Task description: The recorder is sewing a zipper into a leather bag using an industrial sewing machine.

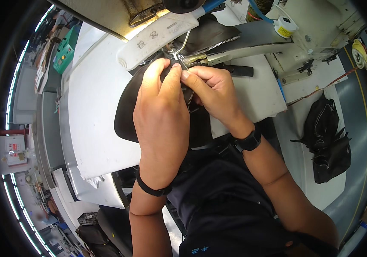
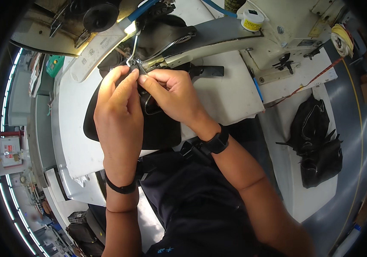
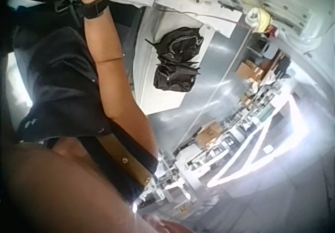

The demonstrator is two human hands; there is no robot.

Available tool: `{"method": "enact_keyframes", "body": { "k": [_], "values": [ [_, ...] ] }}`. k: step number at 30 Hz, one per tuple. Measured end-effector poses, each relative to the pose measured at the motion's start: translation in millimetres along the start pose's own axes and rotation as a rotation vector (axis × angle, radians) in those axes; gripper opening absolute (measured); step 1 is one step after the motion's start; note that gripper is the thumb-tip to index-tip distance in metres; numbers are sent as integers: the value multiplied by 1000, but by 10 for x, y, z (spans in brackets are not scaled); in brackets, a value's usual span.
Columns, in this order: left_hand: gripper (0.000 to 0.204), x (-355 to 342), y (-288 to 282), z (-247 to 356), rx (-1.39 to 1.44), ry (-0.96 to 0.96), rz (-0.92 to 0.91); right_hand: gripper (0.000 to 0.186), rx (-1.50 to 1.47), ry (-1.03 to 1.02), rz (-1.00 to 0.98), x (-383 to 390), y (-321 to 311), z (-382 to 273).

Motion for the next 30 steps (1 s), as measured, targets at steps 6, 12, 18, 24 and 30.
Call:
{"method": "enact_keyframes", "body": {
  "k": [6, 12, 18, 24, 30],
  "values": [
    [30, 0, 7, -4, -14, 26, -9, 26, 29, -9, -3, -15, -7, 2],
    [30, -6, 32, 16, -20, 33, -7, 26, 52, -10, -10, -23, -11, 15],
    [28, 61, 62, 50, -7, 32, 13, 27, -23, -137, 25, -31, 2, 26],
    [24, 49, 51, 51, 27, -3, 47, 22, 89, -62, -64, -4, -44, 103],
    [26, 91, 98, 94, 24, -37, 53, 27, 77, -182, 30, 28, 6, 31]
  ]
}}
Point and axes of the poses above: each hand's wrist, its own x-axis away from the middle knuckle, its own y-axis out of the palm, z = x × y, the point moved 4 cm from there along -x, towards the middle knuckle, and after that the axes turned 6 degrees about z, right-handed, at the moved point
